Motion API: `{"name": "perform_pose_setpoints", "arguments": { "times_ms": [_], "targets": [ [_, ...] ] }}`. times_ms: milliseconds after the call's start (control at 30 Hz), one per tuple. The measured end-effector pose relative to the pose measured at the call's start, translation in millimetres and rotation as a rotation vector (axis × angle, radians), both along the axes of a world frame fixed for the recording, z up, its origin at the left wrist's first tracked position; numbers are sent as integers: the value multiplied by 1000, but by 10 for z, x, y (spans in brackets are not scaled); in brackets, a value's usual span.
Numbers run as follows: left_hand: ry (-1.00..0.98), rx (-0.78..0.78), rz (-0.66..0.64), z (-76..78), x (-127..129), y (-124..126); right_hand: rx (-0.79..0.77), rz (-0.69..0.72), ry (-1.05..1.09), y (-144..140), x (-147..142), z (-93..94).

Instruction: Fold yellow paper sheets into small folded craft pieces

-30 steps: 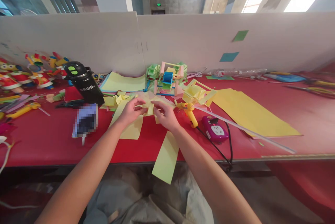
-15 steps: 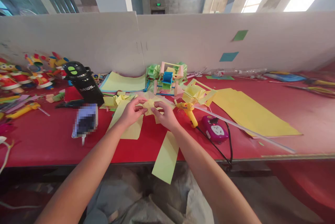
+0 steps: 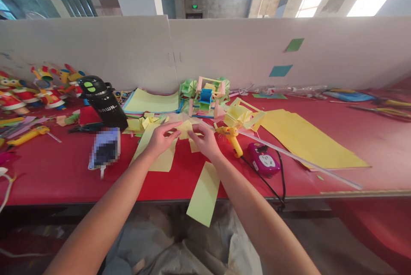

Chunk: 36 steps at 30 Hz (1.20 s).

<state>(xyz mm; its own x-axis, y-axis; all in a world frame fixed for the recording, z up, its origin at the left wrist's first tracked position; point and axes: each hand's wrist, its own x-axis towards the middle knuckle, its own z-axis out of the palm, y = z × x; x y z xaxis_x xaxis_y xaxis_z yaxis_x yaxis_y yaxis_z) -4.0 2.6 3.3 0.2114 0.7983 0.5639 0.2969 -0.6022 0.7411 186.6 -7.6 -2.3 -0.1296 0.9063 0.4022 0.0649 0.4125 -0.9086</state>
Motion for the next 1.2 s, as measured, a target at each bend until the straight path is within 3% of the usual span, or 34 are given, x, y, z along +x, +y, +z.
{"name": "perform_pose_setpoints", "arguments": {
  "times_ms": [333, 633, 900, 1200],
  "targets": [
    [89, 168, 12, -61, -5, 53, 56, 17, -62, 20, 14, -29],
    [66, 240, 7, -12, 26, 34, 57, 15, -67, 1, 2, -5],
    [-150, -39, -33, -32, 12, 82, -69, 7, 127, -38, -24, 19],
    [-133, -280, -133, 107, 0, -28, -40, -39, -9, 52, -2, -91]
  ]
}}
